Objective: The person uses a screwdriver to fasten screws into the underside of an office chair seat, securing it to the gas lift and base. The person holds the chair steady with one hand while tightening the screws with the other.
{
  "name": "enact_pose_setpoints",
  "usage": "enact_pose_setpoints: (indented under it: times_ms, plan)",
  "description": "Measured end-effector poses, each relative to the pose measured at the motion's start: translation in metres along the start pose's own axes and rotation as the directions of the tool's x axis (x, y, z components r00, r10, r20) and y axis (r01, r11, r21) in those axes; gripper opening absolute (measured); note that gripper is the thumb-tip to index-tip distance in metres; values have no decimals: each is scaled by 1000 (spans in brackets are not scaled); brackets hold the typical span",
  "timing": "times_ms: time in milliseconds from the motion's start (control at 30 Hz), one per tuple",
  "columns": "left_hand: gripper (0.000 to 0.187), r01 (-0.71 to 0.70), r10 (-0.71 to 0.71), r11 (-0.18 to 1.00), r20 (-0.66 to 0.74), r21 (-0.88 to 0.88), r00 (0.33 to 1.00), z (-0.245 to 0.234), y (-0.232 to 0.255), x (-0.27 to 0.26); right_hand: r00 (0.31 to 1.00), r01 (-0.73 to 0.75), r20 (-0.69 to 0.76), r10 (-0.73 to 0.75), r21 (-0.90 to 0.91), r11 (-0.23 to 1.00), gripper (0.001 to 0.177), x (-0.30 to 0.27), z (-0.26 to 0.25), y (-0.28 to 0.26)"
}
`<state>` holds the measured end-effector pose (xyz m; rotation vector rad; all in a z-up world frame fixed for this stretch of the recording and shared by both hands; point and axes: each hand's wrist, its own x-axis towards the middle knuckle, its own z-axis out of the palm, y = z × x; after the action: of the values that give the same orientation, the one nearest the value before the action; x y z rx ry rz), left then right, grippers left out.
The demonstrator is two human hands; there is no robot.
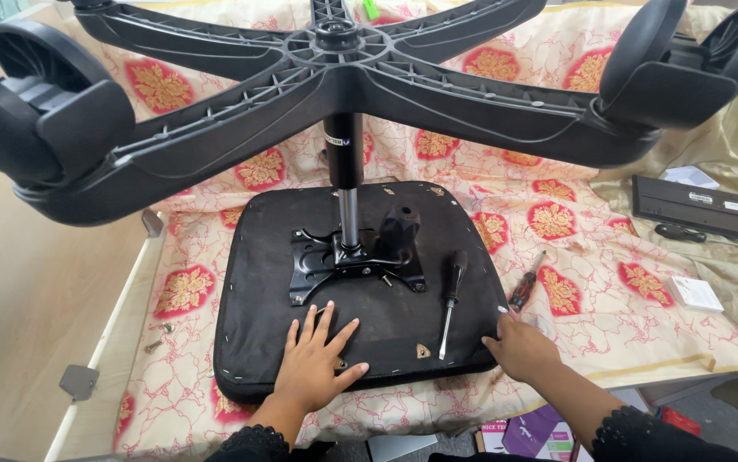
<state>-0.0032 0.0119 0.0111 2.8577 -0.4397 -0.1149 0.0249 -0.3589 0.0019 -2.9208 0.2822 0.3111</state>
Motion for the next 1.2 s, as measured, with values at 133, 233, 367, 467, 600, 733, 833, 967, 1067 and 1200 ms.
enact_pose_setpoints:
  times_ms: [133,233,367,467,600,733,833,967,1067,1200]
  plan:
    - [77,4,-3,1000,-46,23,999,4,1,0,966,253,-39,-255,-50,966,18,3,10,13]
    - [77,26,-26,999,-17,35,1000,4,3,2,909,395,-136,-394,-21,918,12,3,15,19]
    - [79,35,-35,999,3,38,999,3,5,2,928,346,-173,-329,81,935,19,-1,5,19]
    - [76,21,-20,999,-26,36,999,3,3,2,989,142,-45,-138,119,983,32,3,-10,15]
    - [74,-2,3,1000,-77,20,997,8,0,2,982,-45,189,8,192,980,36,10,-10,11]
    - [73,-7,8,1000,-106,15,994,11,-1,2,973,223,50,-225,48,974,22,18,-2,13]
    - [73,-6,8,1000,-98,19,995,11,-1,2,957,277,77,-279,43,960,18,16,-3,17]
    - [73,3,0,999,-79,34,997,10,0,2,949,303,74,-305,40,952,16,8,-7,16]
    - [73,-3,6,1000,-86,31,996,10,0,3,933,356,41,-358,41,934,12,3,-11,15]
    - [70,-29,32,999,-144,23,989,12,-2,2,919,393,8,-393,54,918,10,-1,-15,12]
